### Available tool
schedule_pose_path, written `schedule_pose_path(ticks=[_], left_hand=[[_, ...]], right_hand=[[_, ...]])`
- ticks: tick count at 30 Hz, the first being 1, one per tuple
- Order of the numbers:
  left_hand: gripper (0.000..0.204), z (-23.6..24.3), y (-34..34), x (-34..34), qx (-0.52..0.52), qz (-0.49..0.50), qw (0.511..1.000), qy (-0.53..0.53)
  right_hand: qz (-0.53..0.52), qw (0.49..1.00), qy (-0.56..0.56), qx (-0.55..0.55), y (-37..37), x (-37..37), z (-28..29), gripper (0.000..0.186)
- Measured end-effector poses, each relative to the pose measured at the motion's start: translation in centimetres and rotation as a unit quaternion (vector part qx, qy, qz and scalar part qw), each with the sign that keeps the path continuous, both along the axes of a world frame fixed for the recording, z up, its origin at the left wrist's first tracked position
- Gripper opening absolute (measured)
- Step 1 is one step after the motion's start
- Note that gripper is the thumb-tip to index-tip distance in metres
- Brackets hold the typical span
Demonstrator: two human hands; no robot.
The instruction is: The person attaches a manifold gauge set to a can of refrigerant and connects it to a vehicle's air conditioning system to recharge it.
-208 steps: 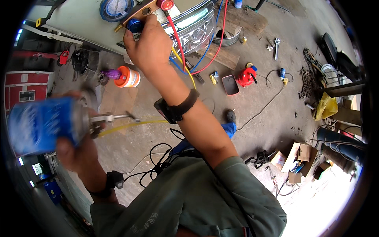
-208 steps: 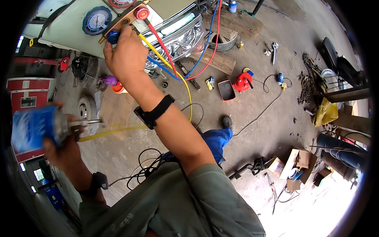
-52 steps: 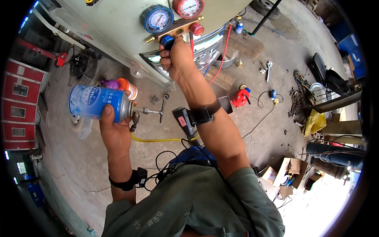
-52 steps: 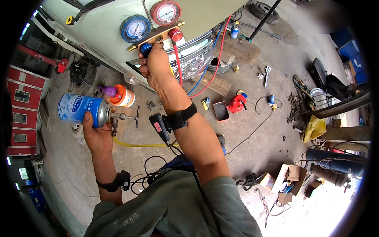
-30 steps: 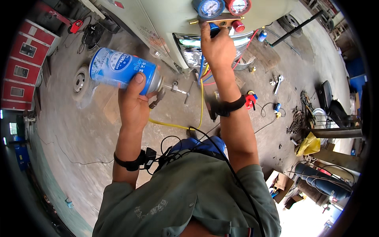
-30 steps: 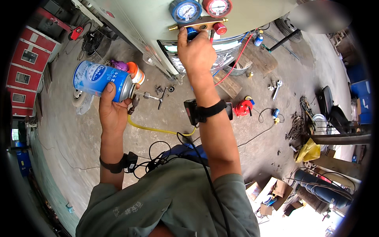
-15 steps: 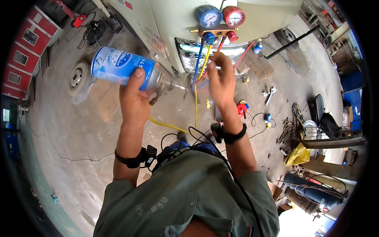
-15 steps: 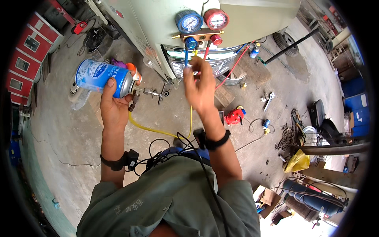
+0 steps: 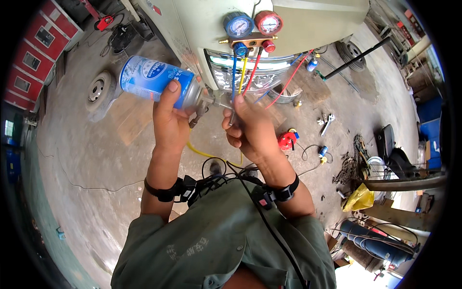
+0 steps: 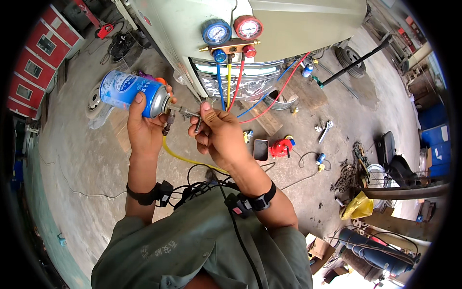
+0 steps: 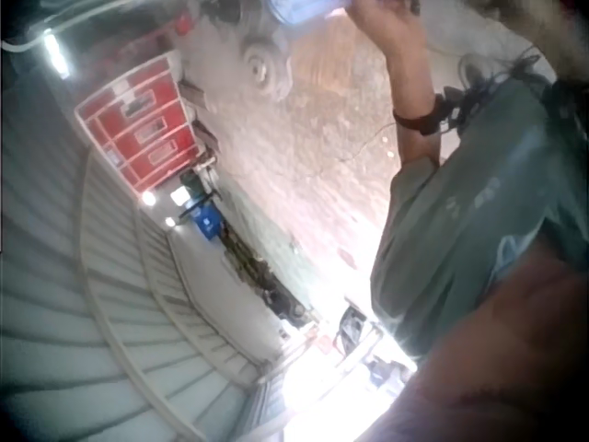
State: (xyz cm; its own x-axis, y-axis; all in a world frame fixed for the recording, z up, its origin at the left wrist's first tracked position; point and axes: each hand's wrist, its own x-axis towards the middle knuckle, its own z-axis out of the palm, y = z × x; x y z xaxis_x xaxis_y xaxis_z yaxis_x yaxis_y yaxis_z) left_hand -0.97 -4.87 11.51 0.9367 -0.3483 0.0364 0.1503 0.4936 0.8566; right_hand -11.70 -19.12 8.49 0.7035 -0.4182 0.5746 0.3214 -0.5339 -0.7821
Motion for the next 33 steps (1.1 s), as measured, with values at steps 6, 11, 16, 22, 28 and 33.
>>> schedule_pose_path(ticks=[6, 11, 16, 22, 28, 33], left_hand=[[0.051, -0.3, -0.1, 0.0, 0.025, 0.003, 0.999, -0.024], [0.051, 0.5, -1.0, -1.0, 0.034, 0.000, 0.999, -0.020], [0.051, 0.8, -1.2, -1.3, 0.031, -0.008, 0.999, -0.030], [0.053, 1.0, -1.2, -2.2, -0.003, -0.032, 0.999, -0.029], [0.056, 1.1, -0.8, -1.9, 0.027, -0.036, 0.999, -0.024], [0.055, 0.7, -1.0, -2.2, 0.003, -0.043, 0.999, -0.016]], right_hand=[[0.040, 0.998, 0.012, 0.055, -1.1, -1.8, 1.0, 0.036], [-0.059, 0.943, -0.052, -0.324, -2.2, -1.4, 0.1, 0.045], [-0.089, 0.938, -0.086, -0.323, -2.3, -0.5, 0.2, 0.036], [0.139, 0.964, 0.114, 0.195, -3.1, -0.5, 0.5, 0.036], [-0.016, 0.978, -0.036, -0.206, -3.2, -2.0, 1.1, 0.037], [-0.012, 0.959, -0.071, -0.275, -2.6, -2.0, 1.6, 0.033]])
